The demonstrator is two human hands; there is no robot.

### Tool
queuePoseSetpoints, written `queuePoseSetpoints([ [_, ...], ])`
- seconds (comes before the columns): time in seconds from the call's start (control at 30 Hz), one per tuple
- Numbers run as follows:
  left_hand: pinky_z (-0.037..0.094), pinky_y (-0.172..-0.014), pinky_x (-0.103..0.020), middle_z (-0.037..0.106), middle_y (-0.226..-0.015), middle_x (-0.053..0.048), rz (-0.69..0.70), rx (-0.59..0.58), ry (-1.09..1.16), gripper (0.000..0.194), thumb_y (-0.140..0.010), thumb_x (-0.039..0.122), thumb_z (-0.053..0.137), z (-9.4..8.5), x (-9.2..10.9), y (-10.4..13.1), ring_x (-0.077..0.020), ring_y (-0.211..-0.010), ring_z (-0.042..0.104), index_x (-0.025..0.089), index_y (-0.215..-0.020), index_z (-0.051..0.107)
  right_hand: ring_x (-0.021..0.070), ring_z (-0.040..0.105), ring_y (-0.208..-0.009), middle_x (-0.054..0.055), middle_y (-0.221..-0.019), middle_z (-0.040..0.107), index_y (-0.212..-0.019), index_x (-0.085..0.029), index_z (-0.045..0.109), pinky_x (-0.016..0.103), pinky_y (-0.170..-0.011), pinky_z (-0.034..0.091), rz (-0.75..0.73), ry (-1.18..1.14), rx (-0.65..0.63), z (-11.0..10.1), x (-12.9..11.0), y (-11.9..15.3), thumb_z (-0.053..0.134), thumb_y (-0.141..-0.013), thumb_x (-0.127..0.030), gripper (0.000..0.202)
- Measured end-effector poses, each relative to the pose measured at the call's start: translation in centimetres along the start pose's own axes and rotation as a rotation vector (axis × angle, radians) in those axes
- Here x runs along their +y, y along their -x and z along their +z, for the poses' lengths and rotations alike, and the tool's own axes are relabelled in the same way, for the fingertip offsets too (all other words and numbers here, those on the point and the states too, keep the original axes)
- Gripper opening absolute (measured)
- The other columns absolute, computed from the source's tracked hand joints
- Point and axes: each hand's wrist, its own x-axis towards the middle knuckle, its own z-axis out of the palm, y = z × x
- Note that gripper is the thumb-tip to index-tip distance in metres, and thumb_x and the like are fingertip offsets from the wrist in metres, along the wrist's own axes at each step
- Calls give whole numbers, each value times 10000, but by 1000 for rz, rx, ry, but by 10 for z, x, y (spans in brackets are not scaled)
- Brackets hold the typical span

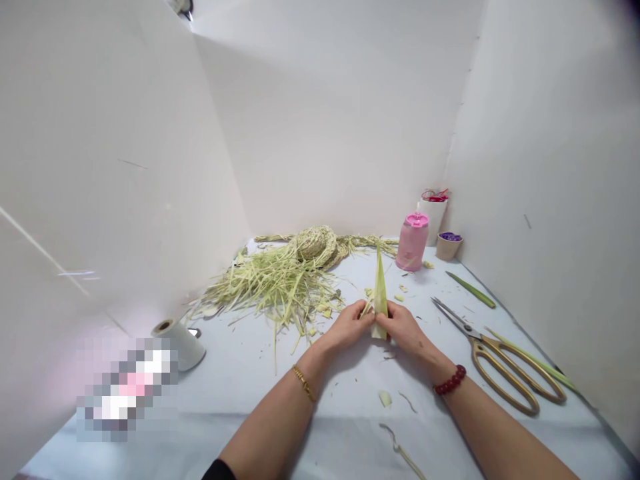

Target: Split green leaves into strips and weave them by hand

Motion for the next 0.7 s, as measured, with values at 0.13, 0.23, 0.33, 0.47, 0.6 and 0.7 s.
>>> queuePoseSetpoints([
  [0.13,339,-604,-223,471,-691,16,-20,-11,77,189,-783,335,614,0,5,2,-107,-636,414,167,-817,533,121,500,-453,-28,-551,573,-729,-160,624,232,-415,406,21,-139,0,1,-1,0,572,-689,-239,102],
  [0.23,371,-661,-233,531,-770,-11,37,16,67,213,-750,308,659,2,0,0,-117,-696,464,155,-858,558,116,495,-464,-17,-573,587,-724,-153,627,228,-415,398,86,-222,60,2,-2,-1,602,-681,-260,118],
  [0.33,374,-659,-234,552,-784,-27,42,51,53,202,-724,287,676,4,-6,-2,-122,-703,480,148,-827,572,121,531,-522,-3,-637,631,-765,-150,645,228,-468,426,137,-344,64,3,-3,-2,634,-651,-241,146],
  [0.47,332,-583,-223,516,-703,-7,-15,4,46,159,-732,272,645,6,-6,-1,-99,-618,430,147,-762,550,148,592,-608,17,-707,684,-807,-146,657,260,-589,479,170,-482,60,3,-5,-4,657,-605,-201,210],
  [0.6,299,-554,-217,473,-659,17,-34,-36,7,145,-737,253,606,6,-2,2,-78,-580,385,151,-728,504,163,607,-593,17,-673,685,-780,-145,656,283,-610,492,201,-533,134,1,-4,-5,668,-590,-206,201],
  [0.7,273,-526,-217,444,-640,27,-51,-122,-18,153,-721,244,600,6,-3,3,-70,-560,356,152,-714,477,155,591,-557,0,-637,672,-778,-146,656,275,-579,487,187,-549,240,-6,3,-10,677,-582,-215,209],
])
